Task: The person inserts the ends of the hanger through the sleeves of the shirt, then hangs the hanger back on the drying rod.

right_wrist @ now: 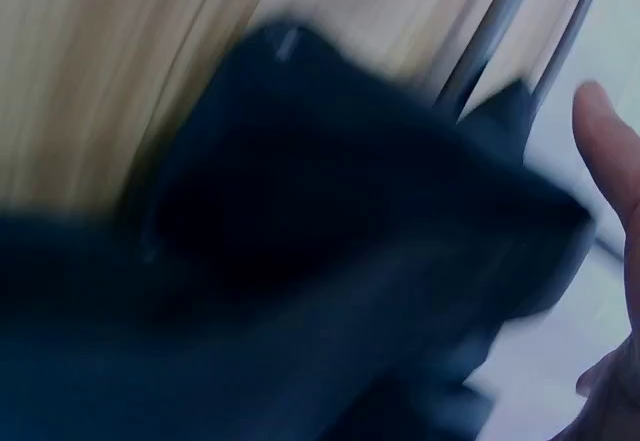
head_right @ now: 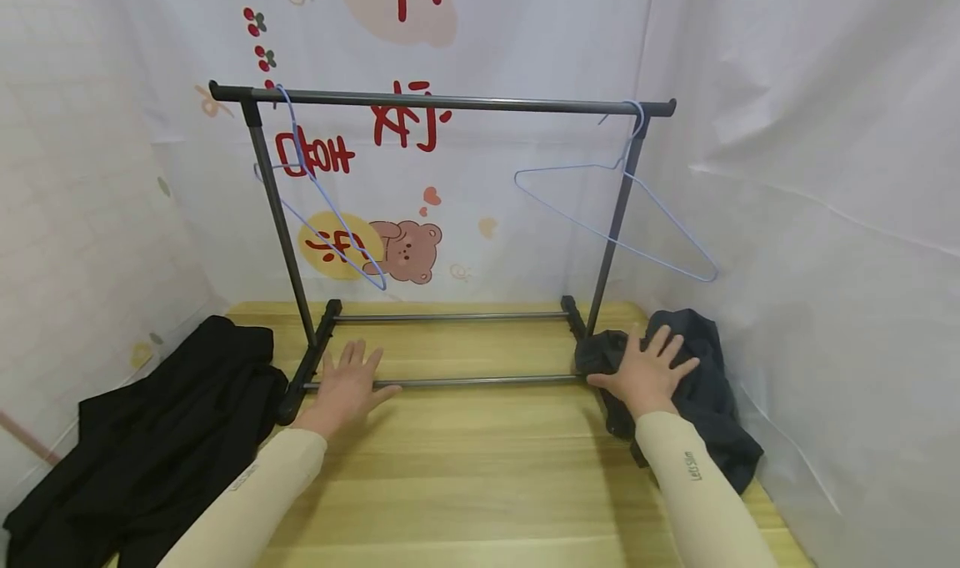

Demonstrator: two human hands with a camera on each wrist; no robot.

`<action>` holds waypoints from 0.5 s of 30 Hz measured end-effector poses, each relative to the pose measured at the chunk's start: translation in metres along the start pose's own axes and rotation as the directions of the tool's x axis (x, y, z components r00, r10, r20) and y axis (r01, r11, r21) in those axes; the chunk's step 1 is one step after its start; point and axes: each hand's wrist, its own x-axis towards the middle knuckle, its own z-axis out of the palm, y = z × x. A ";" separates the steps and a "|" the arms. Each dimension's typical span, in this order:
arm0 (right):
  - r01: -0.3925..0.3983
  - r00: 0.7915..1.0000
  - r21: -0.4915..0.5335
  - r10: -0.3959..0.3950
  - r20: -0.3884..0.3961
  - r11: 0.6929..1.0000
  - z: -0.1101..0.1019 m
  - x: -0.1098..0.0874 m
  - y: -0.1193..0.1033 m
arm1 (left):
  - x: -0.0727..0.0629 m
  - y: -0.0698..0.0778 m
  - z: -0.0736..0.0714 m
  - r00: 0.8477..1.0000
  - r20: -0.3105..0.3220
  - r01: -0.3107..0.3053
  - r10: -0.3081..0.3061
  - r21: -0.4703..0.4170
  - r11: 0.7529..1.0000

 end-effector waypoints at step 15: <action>-0.331 0.895 0.140 0.263 0.361 0.933 -0.012 0.006 0.068 | 0.002 0.002 -0.002 0.999 0.036 -0.029 0.029 -0.005 1.000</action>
